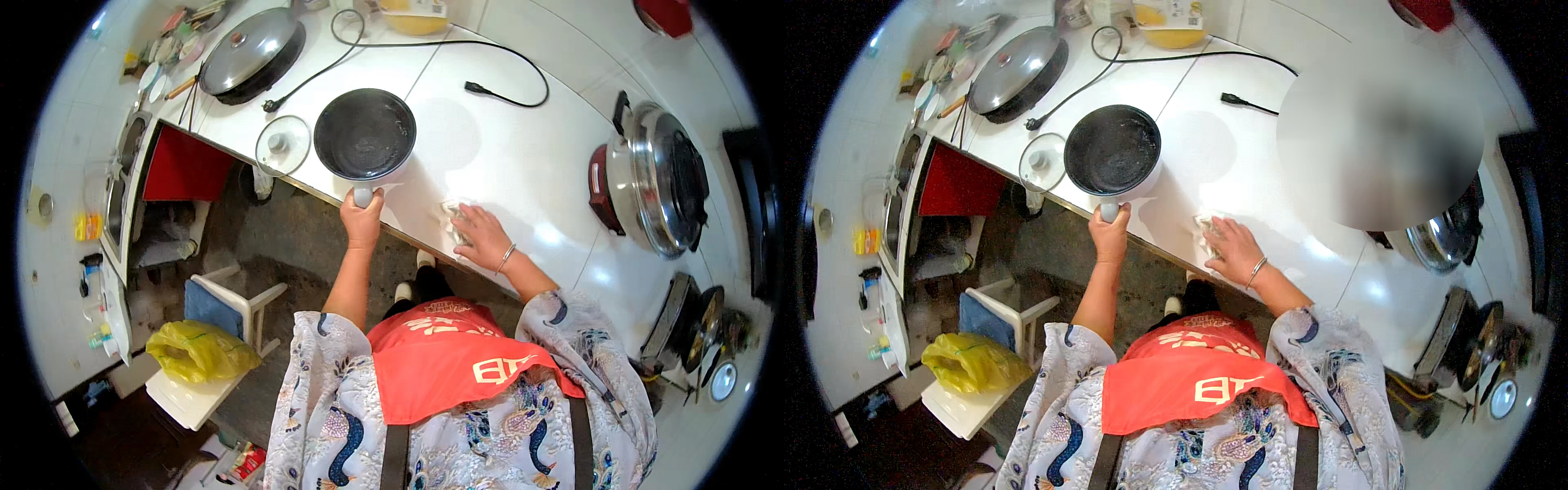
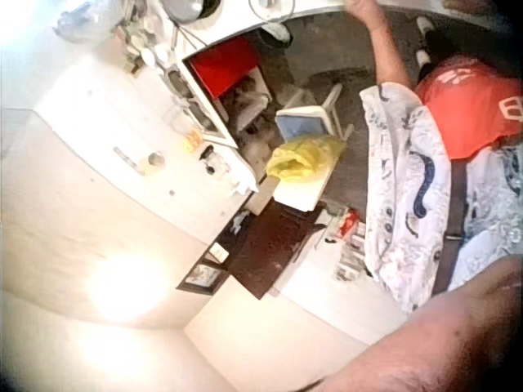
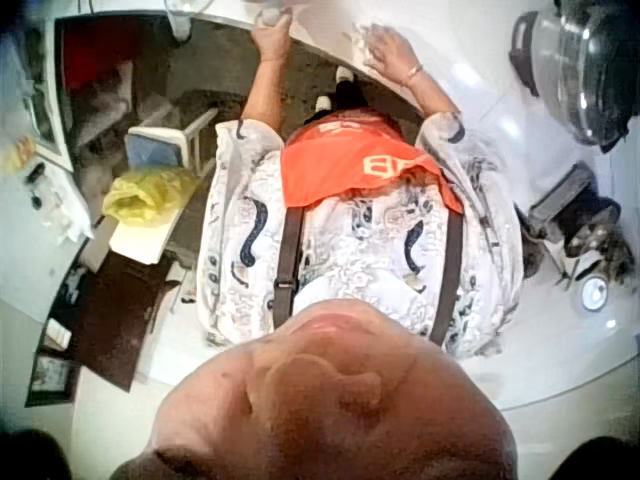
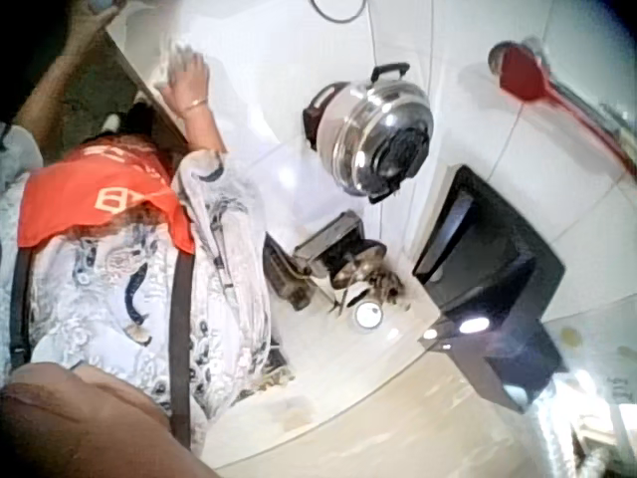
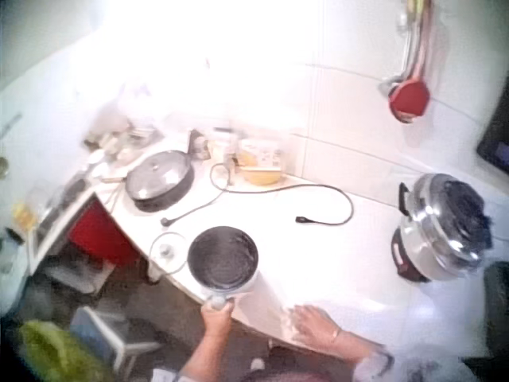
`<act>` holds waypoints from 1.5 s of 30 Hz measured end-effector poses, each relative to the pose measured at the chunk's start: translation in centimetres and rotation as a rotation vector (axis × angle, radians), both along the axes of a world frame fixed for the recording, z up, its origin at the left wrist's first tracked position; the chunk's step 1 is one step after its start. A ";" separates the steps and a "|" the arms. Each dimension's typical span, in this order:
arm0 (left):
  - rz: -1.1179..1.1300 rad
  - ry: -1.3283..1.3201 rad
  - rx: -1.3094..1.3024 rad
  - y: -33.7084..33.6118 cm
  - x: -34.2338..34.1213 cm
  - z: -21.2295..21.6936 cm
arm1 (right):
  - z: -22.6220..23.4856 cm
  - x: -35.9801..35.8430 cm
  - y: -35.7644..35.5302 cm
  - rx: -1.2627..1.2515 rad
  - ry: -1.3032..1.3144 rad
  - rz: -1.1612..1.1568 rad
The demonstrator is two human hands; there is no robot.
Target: The person stirs food in a wok on a portable gas stove, then wipes the kitchen counter with a cloth. They wash utensils in the sink, wipe the sink area, and replace a light bulb. Finally, they pour water from a pot into the wok and continue stirring.
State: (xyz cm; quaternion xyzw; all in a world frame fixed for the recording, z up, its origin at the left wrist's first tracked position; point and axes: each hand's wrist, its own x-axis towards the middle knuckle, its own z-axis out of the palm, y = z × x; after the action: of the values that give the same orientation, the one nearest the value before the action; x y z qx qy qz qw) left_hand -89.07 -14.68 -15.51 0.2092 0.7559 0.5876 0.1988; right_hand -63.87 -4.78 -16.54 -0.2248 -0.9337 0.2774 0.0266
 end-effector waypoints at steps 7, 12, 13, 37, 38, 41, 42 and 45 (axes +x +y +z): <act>-0.241 -0.129 0.075 -4.0 1.7 4.5 | -3.6 4.4 -1.7 0.197 -0.232 -0.489; -0.484 0.025 0.003 -6.4 6.0 7.0 | -1.9 5.9 -4.4 0.126 -0.007 -0.735; -0.553 0.091 0.015 -7.3 6.8 8.0 | -2.1 6.6 -6.3 0.098 -0.033 -0.766; -1.087 -0.254 -0.005 -10.3 59.0 10.3 | 16.5 76.3 -22.6 0.429 0.134 -1.405; -1.115 -0.260 -0.001 -10.2 60.9 10.7 | 17.7 79.1 -21.6 0.413 0.136 -1.430; -1.195 -0.260 -0.026 -9.4 66.1 12.9 | 19.2 87.9 -19.1 0.624 -0.016 -1.443; -1.223 -0.249 -0.033 -9.0 67.5 13.3 | 19.3 90.4 -18.2 0.606 -0.077 -1.494; -1.280 -0.199 -0.036 -6.9 70.8 15.2 | 19.5 95.1 -15.2 0.529 -0.233 -1.593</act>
State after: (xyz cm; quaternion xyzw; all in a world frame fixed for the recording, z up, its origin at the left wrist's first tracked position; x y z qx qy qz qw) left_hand -18.25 -21.57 -0.33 0.5596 0.4695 0.3569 0.5823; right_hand 31.23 -19.97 2.96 -0.8291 -0.5273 -0.0770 0.1693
